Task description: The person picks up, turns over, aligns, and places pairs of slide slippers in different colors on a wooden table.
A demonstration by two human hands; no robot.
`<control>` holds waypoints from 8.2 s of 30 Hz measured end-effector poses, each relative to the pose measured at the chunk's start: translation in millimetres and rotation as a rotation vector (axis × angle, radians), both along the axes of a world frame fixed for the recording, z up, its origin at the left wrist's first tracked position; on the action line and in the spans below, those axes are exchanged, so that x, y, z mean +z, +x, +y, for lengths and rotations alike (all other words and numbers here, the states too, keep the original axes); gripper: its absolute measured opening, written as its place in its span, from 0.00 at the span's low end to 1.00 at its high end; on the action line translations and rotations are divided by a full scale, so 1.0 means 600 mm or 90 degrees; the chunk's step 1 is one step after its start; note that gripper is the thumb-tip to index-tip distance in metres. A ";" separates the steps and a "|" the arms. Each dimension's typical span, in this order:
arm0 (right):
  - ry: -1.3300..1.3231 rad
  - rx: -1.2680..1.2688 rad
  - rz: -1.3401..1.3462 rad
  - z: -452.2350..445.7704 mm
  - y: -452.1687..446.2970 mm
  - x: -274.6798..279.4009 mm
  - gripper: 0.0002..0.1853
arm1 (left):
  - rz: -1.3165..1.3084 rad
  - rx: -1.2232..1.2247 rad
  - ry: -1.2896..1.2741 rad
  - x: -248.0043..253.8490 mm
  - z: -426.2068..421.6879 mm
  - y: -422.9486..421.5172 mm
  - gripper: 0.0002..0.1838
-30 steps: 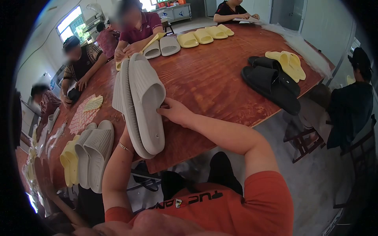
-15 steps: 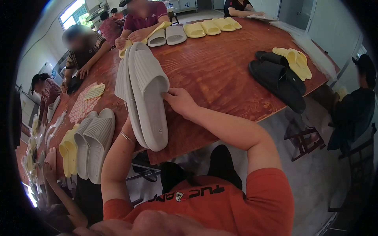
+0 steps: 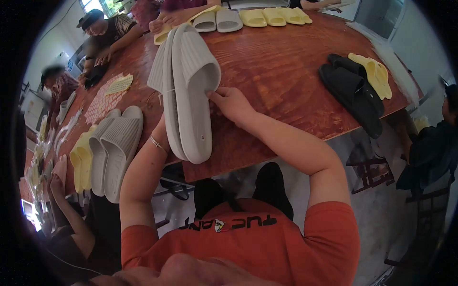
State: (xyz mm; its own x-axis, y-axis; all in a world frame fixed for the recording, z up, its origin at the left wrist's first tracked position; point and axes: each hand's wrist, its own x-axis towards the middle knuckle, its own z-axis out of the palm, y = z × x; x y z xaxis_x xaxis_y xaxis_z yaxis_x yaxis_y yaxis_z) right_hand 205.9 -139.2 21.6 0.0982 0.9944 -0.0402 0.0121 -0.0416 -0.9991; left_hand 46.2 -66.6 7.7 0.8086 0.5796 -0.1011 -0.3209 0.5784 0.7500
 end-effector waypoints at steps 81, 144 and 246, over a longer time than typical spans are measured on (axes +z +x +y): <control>-0.186 -0.532 -1.023 -0.155 0.585 -0.022 0.14 | 0.344 0.554 0.952 0.037 -0.035 -0.011 0.09; 0.127 -0.086 -0.127 0.044 0.179 -0.040 0.27 | 0.405 0.545 0.638 -0.010 0.082 -0.016 0.18; 0.054 -0.163 -0.354 0.013 0.190 -0.003 0.32 | 0.412 0.461 0.648 0.004 0.028 -0.005 0.18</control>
State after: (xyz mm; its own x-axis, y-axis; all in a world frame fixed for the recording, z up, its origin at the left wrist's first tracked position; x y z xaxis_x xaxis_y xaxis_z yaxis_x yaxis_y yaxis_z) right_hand 319.8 -131.4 20.1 0.3178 0.9339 0.1640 0.5323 -0.0326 -0.8459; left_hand 43.1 -49.7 10.0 0.2759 0.8853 0.3744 0.2489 -0.4421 0.8618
